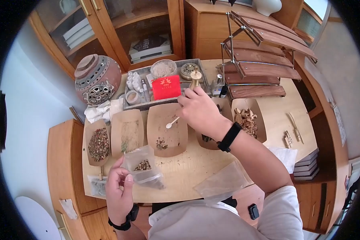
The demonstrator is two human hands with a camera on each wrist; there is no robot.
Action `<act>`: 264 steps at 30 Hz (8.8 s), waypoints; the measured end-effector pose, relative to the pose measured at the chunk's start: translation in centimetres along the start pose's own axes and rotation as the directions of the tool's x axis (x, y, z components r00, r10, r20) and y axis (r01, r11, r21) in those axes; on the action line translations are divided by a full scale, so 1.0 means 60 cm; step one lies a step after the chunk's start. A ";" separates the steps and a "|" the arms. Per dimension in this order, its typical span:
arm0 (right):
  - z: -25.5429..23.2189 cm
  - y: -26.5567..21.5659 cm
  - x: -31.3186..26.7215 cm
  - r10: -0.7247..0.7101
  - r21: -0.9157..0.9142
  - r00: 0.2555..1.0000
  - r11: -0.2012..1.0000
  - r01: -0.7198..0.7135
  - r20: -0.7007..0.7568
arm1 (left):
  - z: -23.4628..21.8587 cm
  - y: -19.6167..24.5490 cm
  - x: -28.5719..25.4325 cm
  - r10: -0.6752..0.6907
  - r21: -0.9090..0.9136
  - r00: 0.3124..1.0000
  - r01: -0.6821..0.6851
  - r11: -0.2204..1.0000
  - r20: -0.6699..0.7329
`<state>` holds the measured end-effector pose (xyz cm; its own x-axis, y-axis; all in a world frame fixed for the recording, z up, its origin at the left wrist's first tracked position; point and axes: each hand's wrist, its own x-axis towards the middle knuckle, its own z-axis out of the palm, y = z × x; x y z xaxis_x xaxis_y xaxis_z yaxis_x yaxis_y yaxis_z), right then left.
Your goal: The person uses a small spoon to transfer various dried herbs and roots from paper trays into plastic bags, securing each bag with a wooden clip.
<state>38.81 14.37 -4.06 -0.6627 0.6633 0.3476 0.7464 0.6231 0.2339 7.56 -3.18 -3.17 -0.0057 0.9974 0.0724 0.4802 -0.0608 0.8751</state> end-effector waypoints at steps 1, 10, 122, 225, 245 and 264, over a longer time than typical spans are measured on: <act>0.006 -0.002 -0.001 0.002 0.016 1.000 1.000 -0.001 -0.016 | 0.001 -0.001 0.000 -0.012 -0.018 1.000 0.012 1.000 -0.020; 0.027 -0.031 -0.013 0.000 0.304 1.000 0.953 -0.008 0.024 | 0.003 0.002 0.002 -0.009 0.009 1.000 0.010 1.000 -0.013; -0.026 -0.057 -0.025 0.012 0.043 1.000 0.999 -0.013 0.023 | 0.006 -0.014 0.000 0.001 -0.045 0.999 -0.003 0.999 -0.042; -0.107 -0.124 -0.049 0.119 0.179 0.993 0.977 -0.115 -0.011 | 0.003 0.002 -0.060 0.120 0.017 0.984 -0.119 0.993 -0.132; -0.070 -0.123 -0.023 0.404 0.175 0.915 0.900 -0.400 0.014 | -0.001 -0.015 -0.120 0.185 0.035 0.971 -0.182 0.983 -0.148; -0.138 -0.237 -0.165 0.318 0.613 0.916 0.783 -0.108 -0.244 | 0.031 -0.022 -0.100 0.350 0.062 0.924 -0.345 0.937 -0.153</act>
<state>35.27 -4.49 -3.32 -0.3549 0.7048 0.6143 0.6183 0.6698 -0.4112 8.58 -9.01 -5.63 0.0290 0.8944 0.4463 0.5062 -0.3982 0.7650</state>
